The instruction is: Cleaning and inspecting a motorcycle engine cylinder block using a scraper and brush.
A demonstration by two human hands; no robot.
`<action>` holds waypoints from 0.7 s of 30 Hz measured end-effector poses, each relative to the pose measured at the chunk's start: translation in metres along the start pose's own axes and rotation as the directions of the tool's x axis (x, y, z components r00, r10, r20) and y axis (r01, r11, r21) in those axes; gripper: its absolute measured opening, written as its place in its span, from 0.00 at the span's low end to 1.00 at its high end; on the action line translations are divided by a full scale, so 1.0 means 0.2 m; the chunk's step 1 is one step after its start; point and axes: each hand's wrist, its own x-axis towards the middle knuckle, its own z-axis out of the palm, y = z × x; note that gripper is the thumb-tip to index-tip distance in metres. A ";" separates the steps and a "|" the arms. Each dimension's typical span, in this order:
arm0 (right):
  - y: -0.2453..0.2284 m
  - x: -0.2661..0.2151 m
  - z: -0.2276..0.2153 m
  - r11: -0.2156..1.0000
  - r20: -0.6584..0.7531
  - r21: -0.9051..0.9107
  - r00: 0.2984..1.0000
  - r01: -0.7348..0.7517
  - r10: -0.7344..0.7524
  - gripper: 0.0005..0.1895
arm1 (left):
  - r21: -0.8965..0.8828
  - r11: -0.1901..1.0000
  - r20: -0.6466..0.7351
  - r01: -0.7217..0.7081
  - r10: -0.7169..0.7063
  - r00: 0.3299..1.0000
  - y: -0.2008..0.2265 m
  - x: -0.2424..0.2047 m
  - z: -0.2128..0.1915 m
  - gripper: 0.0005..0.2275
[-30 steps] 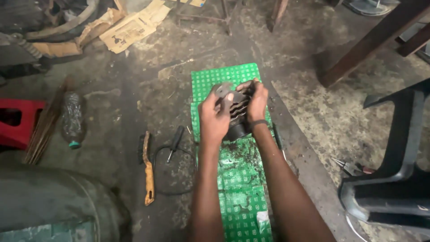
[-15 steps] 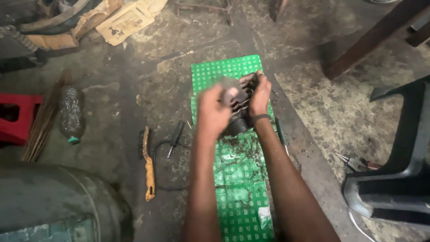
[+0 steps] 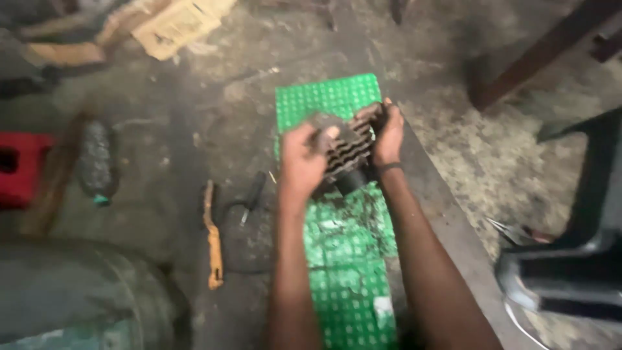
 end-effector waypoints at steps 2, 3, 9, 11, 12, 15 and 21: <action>0.09 0.04 -0.09 0.999 -0.015 0.030 0.999 0.033 -0.033 0.25 | -0.033 0.999 -0.024 -0.019 0.019 1.000 0.09 -0.01 0.00 0.06; 0.14 0.07 -0.10 0.995 -0.023 0.073 0.997 0.074 -0.072 0.22 | -0.052 0.997 -0.051 -0.053 0.050 0.997 0.15 0.01 -0.02 0.06; -0.06 -0.04 0.00 0.987 0.062 0.144 0.996 -0.068 0.059 0.27 | -0.044 0.997 -0.020 -0.063 0.063 0.998 -0.02 -0.08 0.07 0.06; -0.07 -0.08 -0.07 0.987 0.016 0.150 0.998 -0.062 0.060 0.27 | -0.064 0.992 -0.039 -0.106 0.104 0.994 0.07 -0.13 0.07 0.06; -0.05 -0.06 -0.05 0.983 -0.011 0.174 0.998 -0.061 0.064 0.26 | -0.059 0.986 -0.069 -0.158 0.154 0.986 0.11 -0.12 0.03 0.05; -0.11 -0.12 -0.10 0.981 -0.038 0.133 0.988 -0.142 0.148 0.28 | -0.086 0.978 -0.155 -0.192 0.177 0.972 0.26 -0.05 -0.02 0.05; -0.07 -0.11 -0.23 0.989 -0.113 0.110 0.987 -0.102 0.115 0.27 | 0.261 0.909 0.056 -0.324 0.321 0.946 -0.05 -0.18 0.36 0.09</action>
